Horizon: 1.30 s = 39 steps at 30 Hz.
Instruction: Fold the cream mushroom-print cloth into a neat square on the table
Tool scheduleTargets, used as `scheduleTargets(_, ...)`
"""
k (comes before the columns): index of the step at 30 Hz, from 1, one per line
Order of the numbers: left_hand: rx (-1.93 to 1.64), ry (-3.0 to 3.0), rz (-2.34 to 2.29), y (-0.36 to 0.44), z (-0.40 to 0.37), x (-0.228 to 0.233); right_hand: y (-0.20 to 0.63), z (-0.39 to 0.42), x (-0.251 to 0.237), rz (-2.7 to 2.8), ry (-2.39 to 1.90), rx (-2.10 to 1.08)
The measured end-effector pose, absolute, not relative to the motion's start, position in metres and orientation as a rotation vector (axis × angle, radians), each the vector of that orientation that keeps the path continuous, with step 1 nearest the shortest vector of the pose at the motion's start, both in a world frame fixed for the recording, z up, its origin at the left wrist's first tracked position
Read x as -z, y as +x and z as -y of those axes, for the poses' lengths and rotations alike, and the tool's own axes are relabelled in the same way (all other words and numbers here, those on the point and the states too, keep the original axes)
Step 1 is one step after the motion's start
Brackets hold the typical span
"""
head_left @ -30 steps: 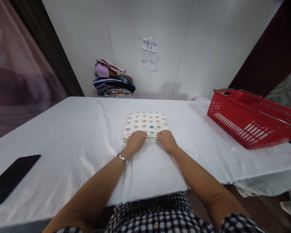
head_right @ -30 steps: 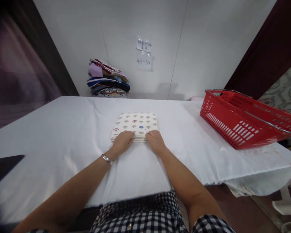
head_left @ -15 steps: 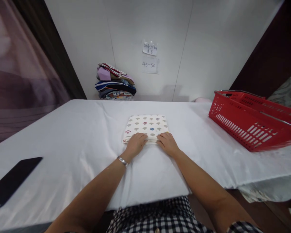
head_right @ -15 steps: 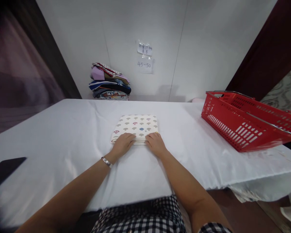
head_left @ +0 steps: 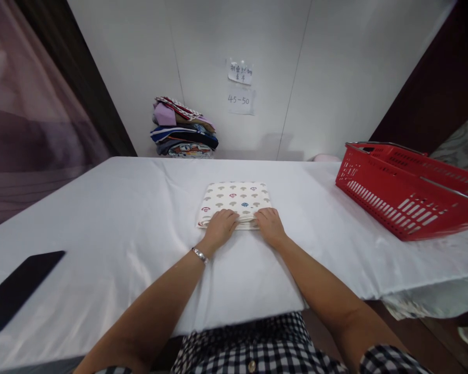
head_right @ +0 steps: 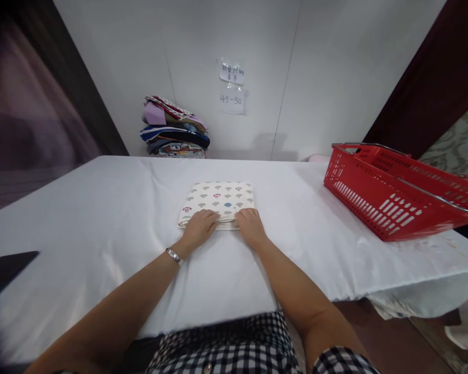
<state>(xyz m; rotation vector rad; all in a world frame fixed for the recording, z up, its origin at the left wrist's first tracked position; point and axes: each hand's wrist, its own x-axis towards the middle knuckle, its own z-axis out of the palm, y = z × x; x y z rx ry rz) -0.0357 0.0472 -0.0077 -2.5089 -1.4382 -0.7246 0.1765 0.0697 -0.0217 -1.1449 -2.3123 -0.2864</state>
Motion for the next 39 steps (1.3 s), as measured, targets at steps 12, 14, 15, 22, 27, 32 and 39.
scheduleTargets(12,0.587,-2.488,1.423,-0.033,-0.051,0.008,0.178,-0.071,0.025,2.358,-1.144,0.289)
scheduleTargets(14,0.59,-2.491,1.431,-0.033,-0.05,0.009,0.178,-0.07,0.023,2.378,-1.143,0.264)
scheduleTargets(15,0.599,-2.491,1.429,-0.033,-0.05,0.009,0.178,-0.069,0.022,2.384,-1.142,0.251)
scheduleTargets(22,0.676,-2.501,1.441,-0.04,-0.045,0.011,0.18,-0.063,0.018,2.39,-1.131,0.168)
scheduleTargets(27,0.682,-2.463,1.549,-0.055,-0.042,0.007,0.182,-0.065,0.022,2.368,-1.09,0.138)
scheduleTargets(32,0.709,-2.353,1.687,-0.083,-0.037,0.004,0.183,-0.065,0.023,2.34,-1.067,0.103)
scheduleTargets(39,0.759,-2.293,1.836,-0.106,-0.023,0.005,0.186,-0.066,0.027,2.342,-1.037,0.095)
